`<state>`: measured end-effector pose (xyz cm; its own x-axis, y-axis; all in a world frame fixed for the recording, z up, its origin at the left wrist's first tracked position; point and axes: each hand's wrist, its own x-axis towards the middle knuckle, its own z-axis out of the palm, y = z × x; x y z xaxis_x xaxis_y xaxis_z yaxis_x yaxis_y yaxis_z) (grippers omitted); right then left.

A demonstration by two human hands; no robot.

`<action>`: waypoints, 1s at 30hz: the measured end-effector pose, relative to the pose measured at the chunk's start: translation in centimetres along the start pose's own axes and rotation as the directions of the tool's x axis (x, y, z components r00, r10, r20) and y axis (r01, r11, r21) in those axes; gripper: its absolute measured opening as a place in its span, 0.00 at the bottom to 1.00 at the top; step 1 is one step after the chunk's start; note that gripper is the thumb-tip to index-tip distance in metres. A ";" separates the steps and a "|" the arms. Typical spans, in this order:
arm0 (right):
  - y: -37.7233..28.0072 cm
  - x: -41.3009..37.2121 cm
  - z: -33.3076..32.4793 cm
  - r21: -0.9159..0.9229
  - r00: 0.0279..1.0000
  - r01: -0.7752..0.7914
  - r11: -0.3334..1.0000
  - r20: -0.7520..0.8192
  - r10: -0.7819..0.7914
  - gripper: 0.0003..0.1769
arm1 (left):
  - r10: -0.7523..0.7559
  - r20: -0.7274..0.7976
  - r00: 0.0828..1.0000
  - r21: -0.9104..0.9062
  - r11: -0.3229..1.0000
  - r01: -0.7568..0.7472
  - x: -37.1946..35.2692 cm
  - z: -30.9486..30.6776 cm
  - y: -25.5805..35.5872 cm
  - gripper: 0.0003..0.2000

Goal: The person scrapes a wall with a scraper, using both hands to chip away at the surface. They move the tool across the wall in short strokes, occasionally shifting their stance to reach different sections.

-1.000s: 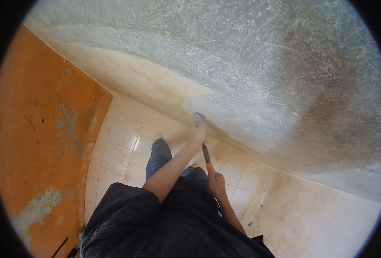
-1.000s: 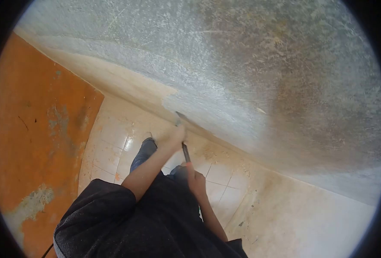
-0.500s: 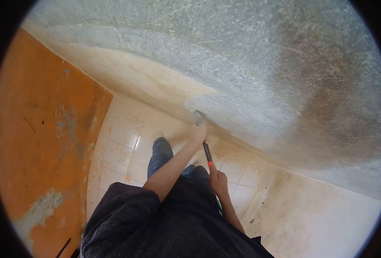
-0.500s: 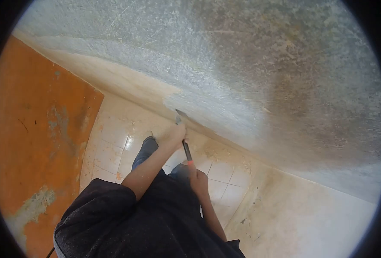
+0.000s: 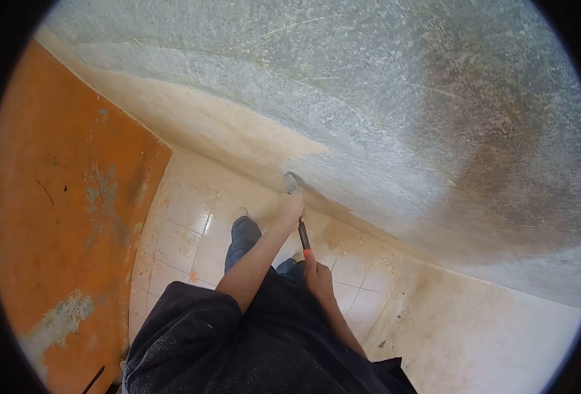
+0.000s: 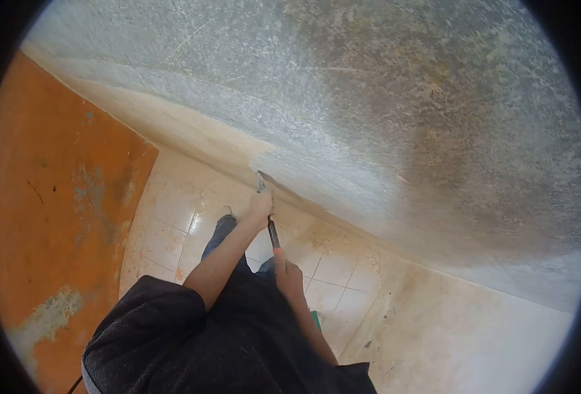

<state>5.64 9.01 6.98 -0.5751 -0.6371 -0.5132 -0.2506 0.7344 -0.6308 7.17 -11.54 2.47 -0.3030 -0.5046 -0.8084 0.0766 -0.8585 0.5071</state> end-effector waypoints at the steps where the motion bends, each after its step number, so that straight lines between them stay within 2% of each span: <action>1: -0.2 0.0 -0.7 -0.003 1.000 0.001 1.000 0.005 -0.001 0.40 | 0.000 -0.004 1.000 -0.004 1.000 0.000 0.1 0.3 -0.1 0.12; 3: -0.9 -1.1 -3.3 -0.052 0.998 -0.064 0.997 0.010 0.065 0.39 | -0.045 -0.014 0.999 -0.073 0.996 0.044 -0.4 1.4 -1.1 0.12; 4: -1.5 -2.0 -4.7 -0.007 0.992 -0.123 0.992 0.039 0.123 0.39 | -0.043 -0.012 0.999 -0.073 0.996 0.042 -0.2 1.7 -1.5 0.12; 5: -1.2 -1.1 -4.4 -0.013 0.993 -0.112 0.994 0.040 0.112 0.39 | -0.059 0.024 0.998 -0.087 0.994 0.061 -0.1 1.9 -1.9 0.13; 6: -0.6 0.1 -3.6 -0.075 0.999 -0.033 0.997 0.028 0.035 0.40 | -0.074 0.059 0.996 -0.095 0.992 0.079 0.2 1.9 -1.9 0.13; 8: -1.4 0.7 -1.7 -0.127 0.999 0.046 0.991 0.023 -0.044 0.40 | -0.036 0.022 0.999 -0.060 0.998 0.037 0.4 0.2 -0.5 0.13; 9: -1.1 0.6 -1.6 -0.127 0.999 0.049 0.991 0.021 -0.046 0.40 | 0.005 -0.021 1.000 -0.027 1.000 -0.005 0.4 -0.4 0.3 0.14; 11: 0.0 -0.6 -1.7 -0.010 0.999 -0.050 0.999 -0.022 0.050 0.40 | -0.011 -0.019 1.000 -0.016 1.000 0.010 -0.6 0.6 -0.1 0.14; 12: -0.7 -1.5 -3.0 0.012 0.992 -0.126 0.992 0.027 0.126 0.40 | -0.056 0.058 0.997 -0.051 0.997 0.059 -1.0 1.0 -1.1 0.14; 14: -1.2 -1.4 -3.5 -0.007 0.993 -0.113 0.994 0.035 0.113 0.40 | -0.086 0.165 0.983 -0.105 0.989 0.104 -1.1 1.4 -1.3 0.14; 16: -0.5 -1.0 -2.4 -0.013 0.994 -0.104 0.994 0.043 0.105 0.40 | -0.070 0.108 0.992 -0.093 0.992 0.080 -0.9 0.0 0.4 0.13; 18: 1.5 0.3 0.5 -0.005 1.000 0.014 1.000 0.004 -0.014 0.40 | -0.057 0.048 0.997 -0.085 0.995 0.061 -0.7 -0.1 1.1 0.13; 20: -1.0 -0.7 -2.0 0.011 0.999 -0.031 0.999 0.022 0.030 0.40 | -0.045 0.014 0.999 -0.061 0.997 0.046 -0.8 0.2 0.6 0.13; 22: -1.8 -1.2 -4.5 0.053 0.991 -0.105 0.993 0.087 0.100 0.38 | -0.062 0.051 0.997 -0.098 0.993 0.066 -1.7 0.7 0.8 0.13; 24: -3.5 0.5 -3.1 -0.007 0.996 -0.042 0.999 0.078 0.042 0.38 | -0.066 0.088 0.994 -0.145 0.986 0.078 -0.9 -0.1 1.5 0.13; 25: -3.9 1.1 -2.5 -0.065 0.997 0.013 0.998 0.075 -0.008 0.38 | -0.016 0.070 0.997 -0.121 0.992 0.025 1.2 -2.3 1.9 0.14; 27: -3.3 1.1 -2.1 -0.020 0.996 0.016 1.000 0.086 -0.014 0.38 | 0.054 0.045 0.998 -0.101 0.994 -0.049 2.4 -3.1 2.7 0.15; 29: -2.3 -0.4 -2.4 0.016 0.995 0.001 1.000 0.101 -0.003 0.40 | -0.031 0.078 0.997 -0.088 0.995 0.038 0.3 -0.4 0.7 0.17; 30: -1.8 -1.7 -3.6 0.026 0.994 -0.061 0.998 0.093 0.059 0.38 | -0.082 0.102 0.991 -0.084 0.992 0.091 -0.6 0.5 -0.3 0.18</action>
<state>4.28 9.55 11.07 -0.5137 -0.6119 -0.6014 -0.1945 0.7658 -0.6129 6.88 -10.97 2.91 -0.4032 -0.4206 -0.8128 0.1279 -0.9053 0.4050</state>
